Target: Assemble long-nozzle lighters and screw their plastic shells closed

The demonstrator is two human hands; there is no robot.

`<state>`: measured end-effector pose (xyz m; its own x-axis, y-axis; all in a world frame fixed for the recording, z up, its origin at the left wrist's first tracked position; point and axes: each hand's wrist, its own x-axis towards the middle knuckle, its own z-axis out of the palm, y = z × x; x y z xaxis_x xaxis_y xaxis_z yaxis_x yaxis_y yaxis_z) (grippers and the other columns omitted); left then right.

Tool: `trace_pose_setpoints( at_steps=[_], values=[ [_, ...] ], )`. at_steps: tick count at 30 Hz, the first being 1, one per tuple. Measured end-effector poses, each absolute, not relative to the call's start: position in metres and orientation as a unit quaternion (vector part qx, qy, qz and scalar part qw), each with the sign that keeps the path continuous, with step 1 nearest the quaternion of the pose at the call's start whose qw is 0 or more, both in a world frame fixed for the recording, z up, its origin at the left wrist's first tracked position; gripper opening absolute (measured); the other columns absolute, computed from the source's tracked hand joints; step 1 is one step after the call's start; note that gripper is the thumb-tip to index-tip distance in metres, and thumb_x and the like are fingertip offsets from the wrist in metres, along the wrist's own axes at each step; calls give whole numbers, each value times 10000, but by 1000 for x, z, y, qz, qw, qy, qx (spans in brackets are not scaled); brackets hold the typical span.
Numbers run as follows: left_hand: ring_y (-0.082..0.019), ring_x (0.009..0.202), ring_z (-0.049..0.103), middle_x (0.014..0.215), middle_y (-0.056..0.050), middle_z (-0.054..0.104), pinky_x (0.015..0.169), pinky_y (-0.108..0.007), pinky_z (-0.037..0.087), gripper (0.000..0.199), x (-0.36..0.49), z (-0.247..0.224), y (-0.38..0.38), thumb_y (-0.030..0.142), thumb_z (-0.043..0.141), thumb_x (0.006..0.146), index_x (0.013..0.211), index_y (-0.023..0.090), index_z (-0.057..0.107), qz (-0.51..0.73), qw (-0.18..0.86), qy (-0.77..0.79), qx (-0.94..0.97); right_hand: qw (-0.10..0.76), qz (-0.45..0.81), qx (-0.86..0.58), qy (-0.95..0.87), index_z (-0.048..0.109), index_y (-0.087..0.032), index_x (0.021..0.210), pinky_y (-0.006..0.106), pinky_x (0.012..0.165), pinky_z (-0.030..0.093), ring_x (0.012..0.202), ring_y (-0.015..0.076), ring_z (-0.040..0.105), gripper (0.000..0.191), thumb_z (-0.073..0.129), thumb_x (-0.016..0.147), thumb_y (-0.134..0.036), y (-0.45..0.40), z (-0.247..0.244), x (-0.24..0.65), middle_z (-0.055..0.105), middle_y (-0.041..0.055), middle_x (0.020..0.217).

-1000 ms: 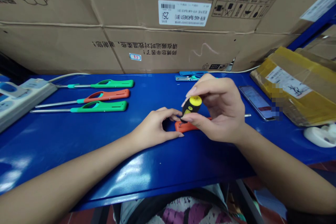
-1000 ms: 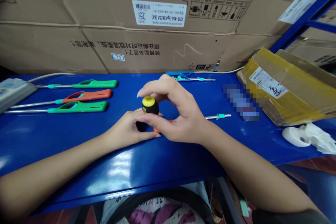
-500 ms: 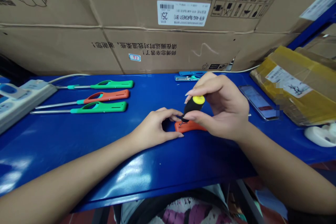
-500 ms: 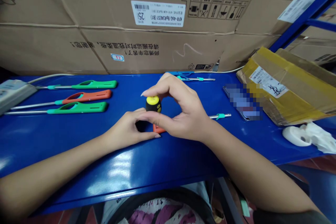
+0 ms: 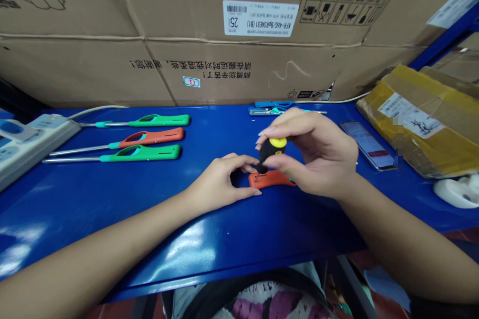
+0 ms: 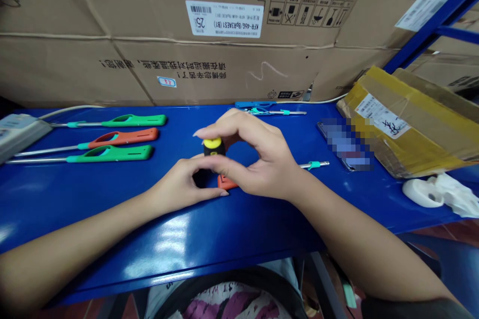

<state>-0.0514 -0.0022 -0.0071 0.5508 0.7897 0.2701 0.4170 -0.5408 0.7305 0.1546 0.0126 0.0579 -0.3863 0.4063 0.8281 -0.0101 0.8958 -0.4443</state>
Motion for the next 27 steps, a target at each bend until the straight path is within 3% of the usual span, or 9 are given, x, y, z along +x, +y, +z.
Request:
trace_pose_setpoints(
  at_steps=[3,9,14,18,20,24,27],
  values=[
    [-213,944,695,974,-18,763,901,-344,531,400,-51,-8,-2,347,858,757,1093,218,684,301,304,368,826,564,180,-124,-796,680,-259,1095,296,616,606,826,185,655,348,836,784,-254,18,55,154,682,30,897],
    [-213,943,703,1025,-19,767,898,-346,534,419,-51,-6,-3,342,859,755,1106,215,669,301,319,372,818,520,218,-121,-817,654,-208,1202,422,836,641,1107,249,683,262,627,942,-224,12,55,155,687,111,1202],
    [-214,987,701,1039,-15,772,914,-339,530,438,-51,-7,-2,335,861,754,1133,220,675,306,321,365,819,550,237,-125,-791,634,-246,1223,351,760,628,916,185,686,400,719,854,-117,7,57,151,675,45,1058],
    [-238,1036,692,1077,-33,764,960,-380,520,423,-51,-6,-2,335,847,769,1141,223,681,293,342,358,818,530,131,-107,-831,704,-225,1087,335,705,590,867,186,641,254,776,843,-226,11,63,152,653,39,922],
    [-232,1018,697,1071,-32,762,954,-378,524,426,-51,-6,-2,335,840,777,1150,219,671,296,348,350,818,512,111,-104,-845,711,-201,1101,368,755,596,923,212,661,230,736,883,-268,11,66,153,676,72,959],
    [-221,959,706,1030,-26,762,899,-355,541,423,-51,-7,-2,343,852,759,1119,213,670,308,328,363,816,488,145,-88,-856,634,-198,1274,450,904,590,1087,245,678,328,541,964,-141,8,65,153,720,112,1131],
    [-228,982,701,1042,-32,764,925,-368,534,429,-51,-7,-2,343,851,761,1132,217,677,303,330,364,817,512,161,-110,-836,657,-238,1230,403,793,609,947,219,690,315,660,921,-183,10,61,153,731,72,1037]
  ],
)
